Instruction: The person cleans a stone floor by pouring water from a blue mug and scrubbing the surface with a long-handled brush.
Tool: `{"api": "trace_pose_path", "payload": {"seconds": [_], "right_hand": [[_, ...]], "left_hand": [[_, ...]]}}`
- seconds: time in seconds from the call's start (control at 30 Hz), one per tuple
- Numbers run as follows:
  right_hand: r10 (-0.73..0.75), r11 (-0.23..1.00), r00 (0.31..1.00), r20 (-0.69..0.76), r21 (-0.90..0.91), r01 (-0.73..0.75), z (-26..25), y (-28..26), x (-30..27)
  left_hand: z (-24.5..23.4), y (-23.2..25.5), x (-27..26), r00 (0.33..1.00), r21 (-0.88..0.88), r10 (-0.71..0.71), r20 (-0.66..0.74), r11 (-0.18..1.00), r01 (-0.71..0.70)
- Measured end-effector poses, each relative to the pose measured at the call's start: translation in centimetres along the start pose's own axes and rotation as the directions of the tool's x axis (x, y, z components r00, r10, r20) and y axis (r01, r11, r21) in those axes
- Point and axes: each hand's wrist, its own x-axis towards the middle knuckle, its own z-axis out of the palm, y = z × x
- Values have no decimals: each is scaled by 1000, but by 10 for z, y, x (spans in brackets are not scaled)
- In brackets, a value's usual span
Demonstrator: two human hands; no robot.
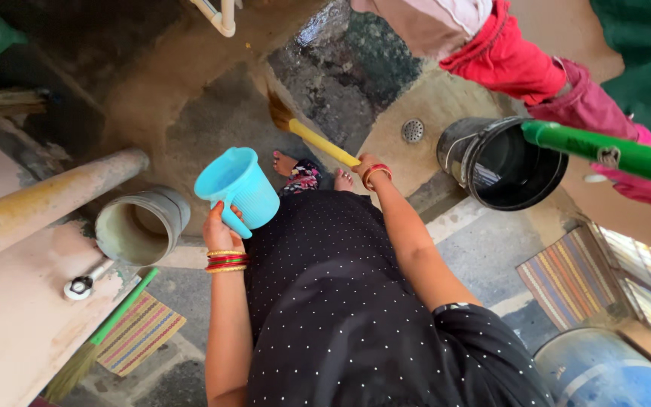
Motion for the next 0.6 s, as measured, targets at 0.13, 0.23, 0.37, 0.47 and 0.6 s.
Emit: {"api": "trace_pose_path", "payload": {"seconds": [0.13,0.23,0.37,0.47,0.6], "right_hand": [[115,978,993,-20,176,-110,-8,40,-37],[231,954,970,-81,214,-210,-32,92,-83],[436,890,868,-236,258,-377,-39,125,-115],[602,797,742,-296,286,-532,-24,115,-102],[575,807,767,-284,349,-476,6,109,-106]], "left_hand": [[-7,-5,-14,1000,66,31,-5,997,-30],[-12,-15,-21,998,-1,54,14,999,-54],[-11,-25,-28,998,-3,40,44,999,-40],[-3,-35,-33,998,25,21,66,999,-22],[8,-43,-43,994,54,-2,113,999,-4]]}}
